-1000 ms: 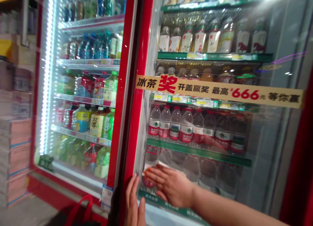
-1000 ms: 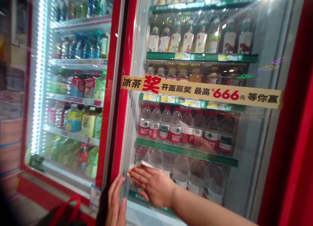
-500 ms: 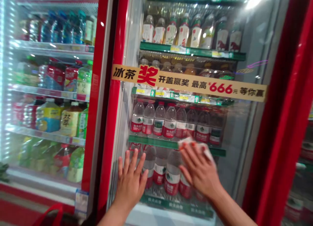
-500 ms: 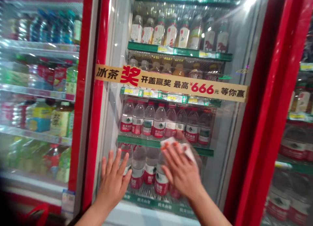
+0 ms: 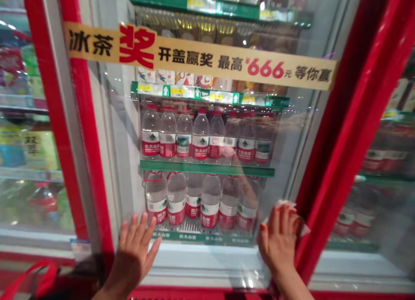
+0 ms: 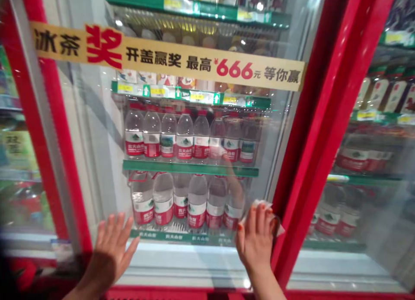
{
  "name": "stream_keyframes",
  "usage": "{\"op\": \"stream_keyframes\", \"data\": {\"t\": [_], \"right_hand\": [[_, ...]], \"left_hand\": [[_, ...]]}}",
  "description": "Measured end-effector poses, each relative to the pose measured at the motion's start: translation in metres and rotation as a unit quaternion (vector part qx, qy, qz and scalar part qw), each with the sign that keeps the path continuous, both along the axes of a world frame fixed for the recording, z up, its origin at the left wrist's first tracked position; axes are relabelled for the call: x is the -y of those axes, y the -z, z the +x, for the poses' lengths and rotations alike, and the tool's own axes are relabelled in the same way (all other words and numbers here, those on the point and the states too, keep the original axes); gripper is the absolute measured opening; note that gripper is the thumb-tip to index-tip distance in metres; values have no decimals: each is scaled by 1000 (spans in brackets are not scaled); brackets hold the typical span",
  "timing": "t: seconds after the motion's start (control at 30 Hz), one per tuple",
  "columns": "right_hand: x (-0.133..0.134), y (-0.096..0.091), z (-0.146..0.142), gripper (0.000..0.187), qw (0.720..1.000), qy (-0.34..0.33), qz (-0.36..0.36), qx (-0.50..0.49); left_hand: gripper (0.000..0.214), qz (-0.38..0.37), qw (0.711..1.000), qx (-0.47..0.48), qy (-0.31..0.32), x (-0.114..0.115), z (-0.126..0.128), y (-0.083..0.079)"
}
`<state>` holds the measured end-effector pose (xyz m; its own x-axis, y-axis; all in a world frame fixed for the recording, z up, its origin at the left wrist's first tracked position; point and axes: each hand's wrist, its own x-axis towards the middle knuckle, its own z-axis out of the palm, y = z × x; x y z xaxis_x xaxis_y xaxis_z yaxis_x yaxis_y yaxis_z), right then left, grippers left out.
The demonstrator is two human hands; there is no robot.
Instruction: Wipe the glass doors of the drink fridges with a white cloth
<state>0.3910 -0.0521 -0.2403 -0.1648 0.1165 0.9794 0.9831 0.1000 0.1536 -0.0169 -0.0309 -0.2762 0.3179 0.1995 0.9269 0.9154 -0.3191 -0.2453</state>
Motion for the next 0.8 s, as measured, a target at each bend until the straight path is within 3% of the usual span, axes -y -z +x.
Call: {"op": "stream_keyframes", "data": {"t": [0.03,0.1,0.17,0.23,0.3,0.33,0.4,0.53,0.6,0.67,0.8], "right_hand": [[-5,0,1,82,998,19,-5,-53],[-14,8,-27,82,997,12,-22,-78],[-15,28,-81,74,998,-41,-40,10],[-9,53,-134,54,986,-96,-54,123],[1,74,-157,42,965,-131,-68,215],[8,82,-153,42,955,-144,-71,248],[20,91,-116,46,944,-153,-77,283],[33,94,-15,50,965,-106,-77,228],[32,99,-9,55,976,-78,-76,187],[27,110,-48,48,977,-76,-76,183],[13,120,-177,38,956,-128,-55,260]], "left_hand": [[93,-1,1000,-4,-14,0,0,10],[94,-8,999,-1,-39,-2,1,21],[93,-10,999,3,-46,-4,2,23],[91,-5,999,3,-36,-6,2,21],[90,-4,1000,6,-18,-6,0,20],[90,-7,1000,13,-10,-5,-1,20],[91,-24,999,22,1,-3,-5,22],[97,-69,997,28,9,3,-8,26],[95,-84,995,43,15,5,-7,27],[89,-95,994,48,24,7,-5,26],[83,-97,994,35,30,13,-6,19]]}}
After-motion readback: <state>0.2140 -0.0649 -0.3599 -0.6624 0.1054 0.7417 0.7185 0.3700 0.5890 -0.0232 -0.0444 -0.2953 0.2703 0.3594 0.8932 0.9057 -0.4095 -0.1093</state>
